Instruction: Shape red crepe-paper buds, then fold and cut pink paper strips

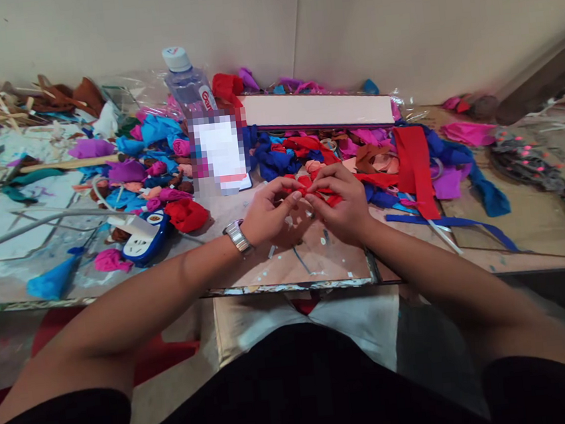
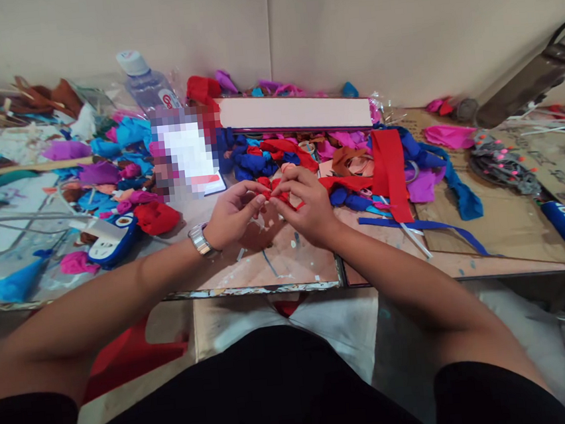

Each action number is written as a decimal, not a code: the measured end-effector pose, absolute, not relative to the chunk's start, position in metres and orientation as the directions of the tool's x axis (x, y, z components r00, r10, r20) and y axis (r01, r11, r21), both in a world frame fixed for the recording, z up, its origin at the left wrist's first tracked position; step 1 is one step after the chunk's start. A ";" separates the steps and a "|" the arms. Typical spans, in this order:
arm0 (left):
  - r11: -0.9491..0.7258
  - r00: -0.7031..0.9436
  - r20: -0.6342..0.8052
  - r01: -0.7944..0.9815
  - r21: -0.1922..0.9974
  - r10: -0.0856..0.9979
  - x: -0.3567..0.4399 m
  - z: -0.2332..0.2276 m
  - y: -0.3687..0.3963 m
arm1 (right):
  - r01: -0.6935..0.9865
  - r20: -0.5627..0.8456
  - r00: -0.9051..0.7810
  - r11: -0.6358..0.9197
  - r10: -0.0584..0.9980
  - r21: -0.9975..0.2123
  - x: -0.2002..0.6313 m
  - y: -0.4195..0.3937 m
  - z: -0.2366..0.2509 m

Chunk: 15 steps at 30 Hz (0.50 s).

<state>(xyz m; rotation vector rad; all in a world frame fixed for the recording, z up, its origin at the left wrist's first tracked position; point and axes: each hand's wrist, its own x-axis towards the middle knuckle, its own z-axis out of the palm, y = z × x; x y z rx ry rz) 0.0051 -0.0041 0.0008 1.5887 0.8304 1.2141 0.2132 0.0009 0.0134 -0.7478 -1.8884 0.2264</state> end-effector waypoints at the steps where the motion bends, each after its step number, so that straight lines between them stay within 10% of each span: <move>1: -0.336 0.283 0.328 -0.023 0.942 0.901 0.005 0.001 -0.004 | 0.384 0.762 -0.262 0.789 0.592 -0.480 0.213 0.001 0.013; 15: -0.403 0.279 0.374 0.052 0.914 0.884 0.001 0.003 -0.001 | 0.367 0.709 -0.261 0.746 0.656 -0.555 0.212 0.003 0.013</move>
